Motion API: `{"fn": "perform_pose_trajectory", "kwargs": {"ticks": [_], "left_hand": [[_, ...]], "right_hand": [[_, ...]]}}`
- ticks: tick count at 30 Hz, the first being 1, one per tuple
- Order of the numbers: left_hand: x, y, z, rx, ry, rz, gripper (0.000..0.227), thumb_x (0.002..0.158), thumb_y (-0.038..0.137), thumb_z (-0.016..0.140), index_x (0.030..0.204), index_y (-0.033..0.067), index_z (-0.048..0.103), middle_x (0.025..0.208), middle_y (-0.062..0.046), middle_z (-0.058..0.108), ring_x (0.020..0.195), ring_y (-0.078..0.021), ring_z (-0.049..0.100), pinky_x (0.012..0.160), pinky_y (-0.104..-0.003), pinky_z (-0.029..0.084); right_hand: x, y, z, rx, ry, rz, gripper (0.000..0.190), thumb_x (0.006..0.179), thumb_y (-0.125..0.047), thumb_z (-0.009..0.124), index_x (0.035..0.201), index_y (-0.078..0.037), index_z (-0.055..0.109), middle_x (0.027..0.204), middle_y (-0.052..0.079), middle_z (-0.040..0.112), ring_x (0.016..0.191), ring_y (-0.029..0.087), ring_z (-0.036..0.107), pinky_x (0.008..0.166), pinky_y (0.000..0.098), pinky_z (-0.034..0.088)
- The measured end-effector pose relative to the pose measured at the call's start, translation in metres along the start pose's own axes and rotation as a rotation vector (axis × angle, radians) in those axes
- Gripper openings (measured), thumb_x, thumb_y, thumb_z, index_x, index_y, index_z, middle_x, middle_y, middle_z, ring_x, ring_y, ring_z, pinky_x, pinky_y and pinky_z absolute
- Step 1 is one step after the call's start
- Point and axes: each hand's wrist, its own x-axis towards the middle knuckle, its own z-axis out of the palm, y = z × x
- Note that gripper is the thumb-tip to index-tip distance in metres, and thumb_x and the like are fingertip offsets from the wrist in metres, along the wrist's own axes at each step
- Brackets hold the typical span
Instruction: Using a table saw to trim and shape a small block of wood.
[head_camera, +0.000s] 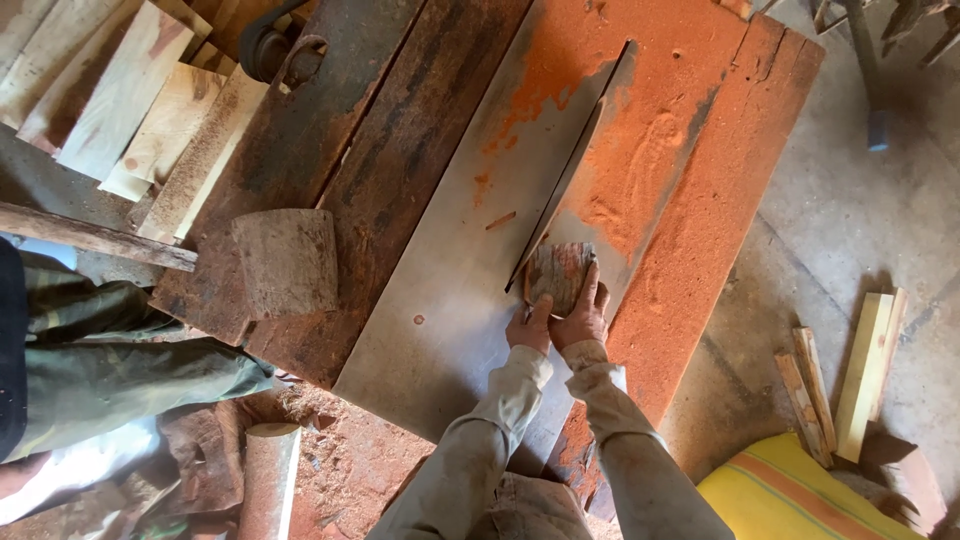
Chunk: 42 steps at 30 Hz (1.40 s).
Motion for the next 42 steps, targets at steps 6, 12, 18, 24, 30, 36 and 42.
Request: {"fn": "perform_pose_trajectory", "kwargs": {"ticks": [6, 12, 18, 24, 30, 36, 42], "left_hand": [[-0.027, -0.012, -0.035, 0.401, -0.061, -0.118, 0.073, 0.082, 0.056, 0.089, 0.13, 0.0173, 0.051, 0.078, -0.009, 0.064, 0.053, -0.0162, 0.063, 0.042, -0.029, 0.054], [-0.12, -0.043, -0.132, 0.704, -0.338, -0.351, 0.056, 0.073, 0.027, 0.094, 0.121, 0.01, 0.071, 0.067, -0.015, 0.063, 0.049, -0.0173, 0.064, 0.04, -0.029, 0.055], [-0.12, -0.023, -0.157, 0.618, -0.331, -0.419, 0.081, 0.084, 0.041, 0.073, 0.149, 0.0028, 0.047, 0.133, -0.016, 0.067, 0.093, -0.0234, 0.07, 0.076, -0.035, 0.064], [-0.068, -0.058, -0.148, 0.404, -0.217, -0.147, 0.09, 0.082, 0.043, 0.094, 0.14, -0.0063, 0.046, 0.099, -0.019, 0.07, 0.086, -0.0246, 0.075, 0.086, -0.045, 0.064], [-0.053, -0.061, -0.108, 0.19, -0.118, 0.001, 0.052, 0.087, 0.025, 0.085, 0.117, -0.0066, 0.058, 0.071, -0.01, 0.059, 0.062, -0.0134, 0.064, 0.058, -0.026, 0.06], [-0.064, -0.037, -0.076, 0.044, -0.087, 0.052, 0.069, 0.094, 0.023, 0.08, 0.139, -0.0159, 0.045, 0.066, -0.008, 0.054, 0.056, -0.0085, 0.052, 0.053, -0.028, 0.051], [-0.041, -0.038, -0.067, 0.209, -0.047, 0.106, 0.084, 0.09, 0.036, 0.083, 0.151, -0.0059, 0.042, 0.092, -0.013, 0.07, 0.079, -0.02, 0.075, 0.08, -0.038, 0.065]], "right_hand": [[-0.018, 0.019, -0.033, 0.034, -0.133, -0.019, 0.114, 0.071, -0.03, 0.075, 0.164, -0.025, 0.011, 0.15, 0.021, 0.036, 0.123, 0.059, 0.053, 0.101, 0.0673, 0.049], [-0.059, 0.133, -0.038, -0.446, -0.412, -0.274, 0.122, 0.063, -0.014, 0.072, 0.155, -0.066, 0.011, 0.166, -0.004, 0.014, 0.146, 0.046, 0.034, 0.112, 0.0582, 0.039], [-0.128, 0.104, -0.031, 0.506, -0.538, 0.192, 0.125, 0.071, -0.028, 0.082, 0.162, -0.027, -0.004, 0.158, 0.018, 0.032, 0.133, 0.037, 0.045, 0.101, 0.0528, 0.055], [-0.11, 0.083, 0.013, 0.443, -0.07, -0.042, 0.123, 0.059, -0.037, 0.091, 0.161, -0.012, 0.026, 0.147, 0.03, 0.04, 0.137, 0.057, 0.039, 0.115, 0.0675, 0.032], [-0.036, 0.122, 0.064, 0.363, 0.16, -0.043, 0.081, 0.078, -0.058, 0.08, 0.143, -0.019, 0.056, 0.123, 0.024, 0.063, 0.116, 0.046, 0.062, 0.1, 0.0562, 0.052], [-0.018, 0.075, 0.045, 0.466, 0.142, 0.174, 0.061, 0.082, -0.06, 0.07, 0.134, -0.027, 0.064, 0.118, 0.02, 0.064, 0.112, 0.041, 0.064, 0.096, 0.0527, 0.054], [0.005, 0.067, 0.069, 0.832, 0.277, 0.32, 0.057, 0.086, -0.059, 0.077, 0.123, -0.016, 0.073, 0.105, 0.021, 0.072, 0.104, 0.032, 0.069, 0.089, 0.0441, 0.055]]}}
